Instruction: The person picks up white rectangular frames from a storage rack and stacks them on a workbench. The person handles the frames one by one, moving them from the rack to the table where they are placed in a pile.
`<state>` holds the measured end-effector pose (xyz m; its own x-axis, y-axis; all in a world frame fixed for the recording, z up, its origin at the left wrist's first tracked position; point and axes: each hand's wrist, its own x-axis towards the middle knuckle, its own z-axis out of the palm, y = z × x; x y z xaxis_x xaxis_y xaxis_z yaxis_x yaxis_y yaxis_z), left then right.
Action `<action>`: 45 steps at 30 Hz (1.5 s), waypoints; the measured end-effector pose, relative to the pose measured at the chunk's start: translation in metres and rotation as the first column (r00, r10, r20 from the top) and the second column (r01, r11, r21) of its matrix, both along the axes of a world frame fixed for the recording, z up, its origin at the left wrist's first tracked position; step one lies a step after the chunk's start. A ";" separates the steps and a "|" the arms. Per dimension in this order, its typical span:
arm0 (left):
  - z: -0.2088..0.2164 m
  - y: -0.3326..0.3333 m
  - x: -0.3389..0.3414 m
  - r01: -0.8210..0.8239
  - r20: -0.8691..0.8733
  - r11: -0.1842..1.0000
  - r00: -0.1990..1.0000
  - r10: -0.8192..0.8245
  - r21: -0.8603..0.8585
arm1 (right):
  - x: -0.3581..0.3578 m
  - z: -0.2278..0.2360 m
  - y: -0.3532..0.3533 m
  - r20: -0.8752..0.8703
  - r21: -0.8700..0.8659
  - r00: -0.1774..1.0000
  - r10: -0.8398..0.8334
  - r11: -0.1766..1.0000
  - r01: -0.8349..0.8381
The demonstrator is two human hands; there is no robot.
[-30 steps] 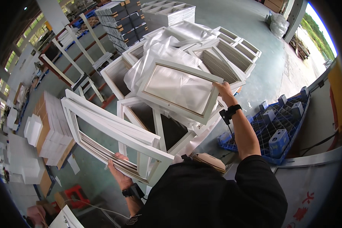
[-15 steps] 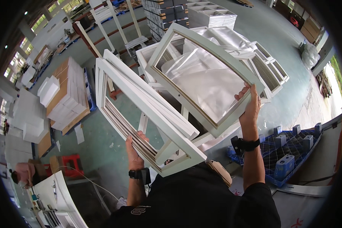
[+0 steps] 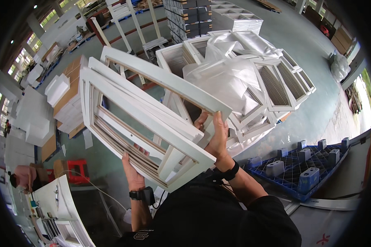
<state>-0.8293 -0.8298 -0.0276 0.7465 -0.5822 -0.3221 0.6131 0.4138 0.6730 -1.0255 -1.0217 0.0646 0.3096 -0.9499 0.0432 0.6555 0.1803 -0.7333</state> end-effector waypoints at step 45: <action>0.009 0.200 0.132 -0.028 0.097 0.992 0.995 0.040 -0.121 | 0.029 0.031 0.026 -0.957 -0.066 -0.199 -0.211 0.827 -0.559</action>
